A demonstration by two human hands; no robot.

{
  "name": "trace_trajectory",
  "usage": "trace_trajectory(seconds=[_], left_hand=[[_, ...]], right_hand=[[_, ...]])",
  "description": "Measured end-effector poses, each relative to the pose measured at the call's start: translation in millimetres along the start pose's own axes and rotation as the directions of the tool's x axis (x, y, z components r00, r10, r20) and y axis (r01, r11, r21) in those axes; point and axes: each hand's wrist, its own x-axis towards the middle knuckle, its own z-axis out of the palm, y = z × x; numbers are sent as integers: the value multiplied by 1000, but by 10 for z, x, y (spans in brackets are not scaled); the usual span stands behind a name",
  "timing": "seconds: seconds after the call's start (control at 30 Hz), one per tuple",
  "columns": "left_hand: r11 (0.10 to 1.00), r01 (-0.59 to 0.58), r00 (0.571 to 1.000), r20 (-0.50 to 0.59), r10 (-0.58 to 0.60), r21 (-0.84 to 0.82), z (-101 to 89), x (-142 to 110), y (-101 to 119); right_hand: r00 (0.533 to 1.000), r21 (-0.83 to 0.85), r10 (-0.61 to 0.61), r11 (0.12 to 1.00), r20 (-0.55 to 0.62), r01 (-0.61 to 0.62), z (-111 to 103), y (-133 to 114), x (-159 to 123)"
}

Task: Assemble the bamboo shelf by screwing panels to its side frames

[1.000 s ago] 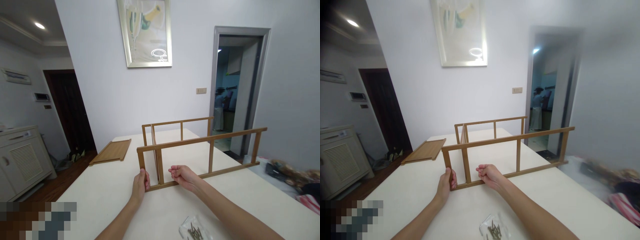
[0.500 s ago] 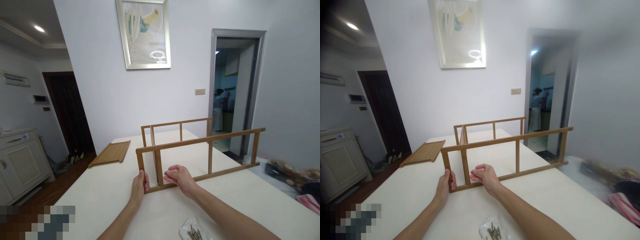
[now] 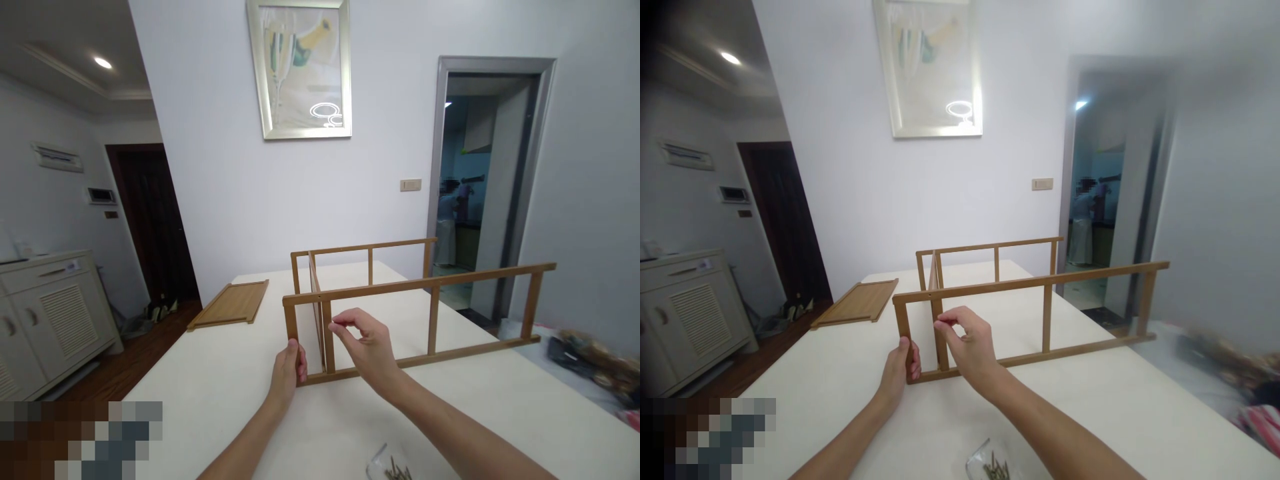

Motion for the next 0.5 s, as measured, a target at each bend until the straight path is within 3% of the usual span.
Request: trace_trajectory(seconds=[0.23, 0.33, 0.5], left_hand=[[1000, 2, 1000, -8, -2, 17, 3, 5, -6], [1000, 4, 1000, -3, -4, 12, 9, 8, -4], [1000, 15, 1000, -12, -15, 4, 20, 12, 3]], right_hand=[[960, -73, -253, 967, -118, 245, 128, -112, 284], [965, -86, -245, 968, -98, 237, 161, -62, 295], [993, -92, -117, 989, -34, 114, 192, 16, 266]])
